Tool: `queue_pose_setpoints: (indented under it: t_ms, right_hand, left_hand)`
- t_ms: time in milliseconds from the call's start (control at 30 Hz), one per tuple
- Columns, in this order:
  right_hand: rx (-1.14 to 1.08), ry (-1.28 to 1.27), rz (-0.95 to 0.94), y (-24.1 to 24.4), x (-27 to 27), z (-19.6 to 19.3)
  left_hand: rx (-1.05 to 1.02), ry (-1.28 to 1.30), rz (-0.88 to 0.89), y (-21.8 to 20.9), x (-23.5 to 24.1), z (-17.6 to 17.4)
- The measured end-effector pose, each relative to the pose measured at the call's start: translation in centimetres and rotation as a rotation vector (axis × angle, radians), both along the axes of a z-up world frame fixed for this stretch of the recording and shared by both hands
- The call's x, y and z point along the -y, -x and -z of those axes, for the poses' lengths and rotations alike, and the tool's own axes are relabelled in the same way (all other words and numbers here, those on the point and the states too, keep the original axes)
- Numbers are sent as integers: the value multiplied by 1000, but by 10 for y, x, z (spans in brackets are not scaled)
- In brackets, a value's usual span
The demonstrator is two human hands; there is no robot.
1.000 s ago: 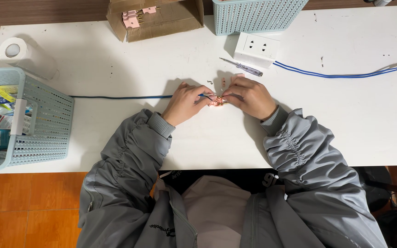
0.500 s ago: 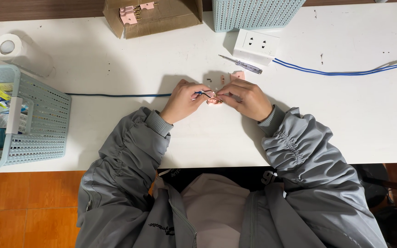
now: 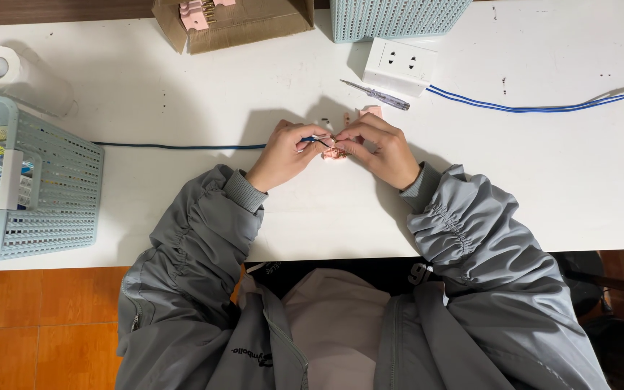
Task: Assembling an electrical plug by connecting wires to terminals using a screwdriver
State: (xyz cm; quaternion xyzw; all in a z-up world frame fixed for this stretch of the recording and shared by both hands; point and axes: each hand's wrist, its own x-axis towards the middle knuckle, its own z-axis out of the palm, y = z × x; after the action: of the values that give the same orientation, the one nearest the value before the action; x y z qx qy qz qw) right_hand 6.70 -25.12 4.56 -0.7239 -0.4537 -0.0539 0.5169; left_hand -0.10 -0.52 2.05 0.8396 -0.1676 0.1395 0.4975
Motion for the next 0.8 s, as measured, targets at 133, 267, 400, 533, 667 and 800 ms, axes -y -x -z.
queue_pose_setpoints:
  t_ms: [133,267,400,533,667,800]
  right_hand:
    - [-7,-8,3,1,-2,-4]
    - [-7,-32,0,3,-3,-12]
    - [27,-45,18,3,-4,-13]
    - [86,-41,28,3,-3,-16]
    - [287,3,53,0,0,-12]
    - [332,6,55,-4,0,-14]
  left_hand:
    - [-19,7,16,2,-1,6]
    - [-61,95,31,0,-1,-1]
    - [-61,123,23,-5,-4,7]
    - [-82,148,33,-5,-5,8]
    - [-58,161,64,-7,-6,18]
    - [35,64,50,-1,-5,1]
